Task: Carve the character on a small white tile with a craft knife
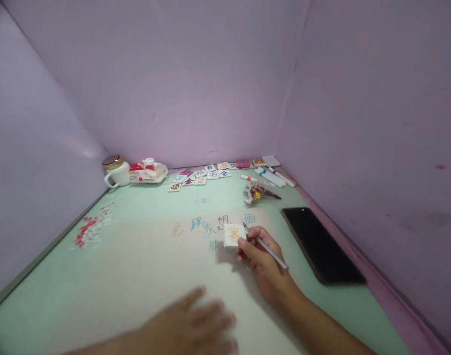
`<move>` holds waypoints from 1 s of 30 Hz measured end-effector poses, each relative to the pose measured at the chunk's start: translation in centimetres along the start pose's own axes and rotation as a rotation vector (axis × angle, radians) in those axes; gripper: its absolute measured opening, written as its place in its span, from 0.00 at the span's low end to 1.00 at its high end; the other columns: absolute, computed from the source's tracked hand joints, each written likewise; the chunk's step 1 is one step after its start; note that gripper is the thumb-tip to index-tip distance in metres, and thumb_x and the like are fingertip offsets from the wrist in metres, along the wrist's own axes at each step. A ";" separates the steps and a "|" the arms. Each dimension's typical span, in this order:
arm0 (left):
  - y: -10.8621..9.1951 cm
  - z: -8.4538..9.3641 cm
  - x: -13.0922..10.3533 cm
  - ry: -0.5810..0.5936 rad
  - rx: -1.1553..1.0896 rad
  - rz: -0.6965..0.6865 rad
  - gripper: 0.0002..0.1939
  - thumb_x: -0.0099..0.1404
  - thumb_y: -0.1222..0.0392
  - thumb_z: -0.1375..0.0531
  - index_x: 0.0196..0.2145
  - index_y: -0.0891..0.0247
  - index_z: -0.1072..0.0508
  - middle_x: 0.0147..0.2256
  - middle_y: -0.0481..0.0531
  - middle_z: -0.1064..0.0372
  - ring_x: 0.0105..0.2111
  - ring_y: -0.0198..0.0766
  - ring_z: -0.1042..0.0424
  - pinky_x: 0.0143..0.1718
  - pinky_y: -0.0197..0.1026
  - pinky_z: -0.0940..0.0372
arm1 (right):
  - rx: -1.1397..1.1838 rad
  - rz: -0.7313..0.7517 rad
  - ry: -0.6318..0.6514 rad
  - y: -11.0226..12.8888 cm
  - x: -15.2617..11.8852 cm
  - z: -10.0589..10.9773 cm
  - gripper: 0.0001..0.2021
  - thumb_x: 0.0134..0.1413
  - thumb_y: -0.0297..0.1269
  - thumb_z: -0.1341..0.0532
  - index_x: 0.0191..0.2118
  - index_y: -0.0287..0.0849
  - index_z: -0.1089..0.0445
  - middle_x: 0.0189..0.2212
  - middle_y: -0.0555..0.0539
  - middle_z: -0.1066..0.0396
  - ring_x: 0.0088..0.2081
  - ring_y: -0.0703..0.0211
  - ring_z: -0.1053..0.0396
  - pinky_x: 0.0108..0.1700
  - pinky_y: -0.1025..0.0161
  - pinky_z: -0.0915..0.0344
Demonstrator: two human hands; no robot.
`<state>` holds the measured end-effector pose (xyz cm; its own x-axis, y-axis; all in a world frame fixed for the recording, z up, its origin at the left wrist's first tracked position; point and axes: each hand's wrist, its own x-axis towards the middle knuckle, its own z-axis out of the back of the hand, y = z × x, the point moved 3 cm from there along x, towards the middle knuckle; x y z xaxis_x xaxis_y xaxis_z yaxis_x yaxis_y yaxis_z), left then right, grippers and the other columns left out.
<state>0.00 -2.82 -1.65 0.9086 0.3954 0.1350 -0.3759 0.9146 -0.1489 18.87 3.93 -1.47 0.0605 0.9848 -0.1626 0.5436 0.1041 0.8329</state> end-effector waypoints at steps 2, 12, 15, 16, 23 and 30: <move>5.2 2.5 -1.2 0.018 0.089 0.202 0.25 0.67 0.47 0.50 0.60 0.54 0.44 0.59 0.51 0.42 0.58 0.45 0.41 0.57 0.56 0.44 | -0.006 0.012 0.015 0.0 -0.2 -0.1 0.15 0.41 0.33 0.30 0.29 0.43 0.39 0.21 0.54 0.31 0.21 0.67 0.34 0.23 0.70 0.39; -3.8 2.8 -1.1 0.101 -0.038 0.221 0.35 0.68 0.40 0.60 0.65 0.64 0.60 0.66 0.59 0.63 0.65 0.46 0.64 0.64 0.54 0.69 | 0.000 0.064 -0.080 0.2 0.4 0.4 0.17 0.31 0.31 0.30 0.28 0.45 0.38 0.18 0.58 0.35 0.20 0.67 0.33 0.22 0.70 0.38; -8.8 1.4 0.7 0.222 -0.155 0.114 0.35 0.68 0.39 0.60 0.65 0.62 0.58 0.65 0.58 0.62 0.65 0.45 0.62 0.64 0.53 0.67 | -0.010 0.054 -0.082 0.2 0.5 0.5 0.16 0.31 0.31 0.30 0.28 0.45 0.38 0.19 0.58 0.34 0.21 0.67 0.33 0.22 0.71 0.37; -8.7 1.1 0.4 0.249 -0.152 0.158 0.35 0.69 0.40 0.58 0.65 0.63 0.58 0.65 0.59 0.63 0.65 0.46 0.62 0.64 0.54 0.66 | -0.014 0.054 -0.078 0.2 0.5 0.6 0.16 0.31 0.31 0.30 0.28 0.45 0.37 0.19 0.58 0.34 0.21 0.67 0.33 0.21 0.71 0.37; 4.7 3.6 -13.8 0.241 0.172 0.570 0.30 0.70 0.46 0.58 0.65 0.54 0.60 0.66 0.51 0.60 0.65 0.44 0.58 0.63 0.52 0.62 | -0.036 0.064 -0.042 0.1 0.4 0.6 0.15 0.34 0.30 0.30 0.29 0.44 0.36 0.19 0.56 0.33 0.19 0.66 0.33 0.19 0.71 0.40; 12.5 9.6 -17.3 -0.057 0.399 0.848 0.28 0.72 0.53 0.64 0.65 0.59 0.70 0.67 0.58 0.72 0.64 0.59 0.64 0.59 0.67 0.63 | -0.072 0.062 -0.054 0.0 0.4 0.9 0.15 0.36 0.33 0.30 0.30 0.44 0.37 0.19 0.56 0.32 0.19 0.66 0.33 0.20 0.70 0.40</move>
<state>-22.15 2.63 3.52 0.2967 0.9370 0.1847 -0.9526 0.2768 0.1258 19.67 4.20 -2.03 0.1381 0.9811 -0.1357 0.4758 0.0545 0.8779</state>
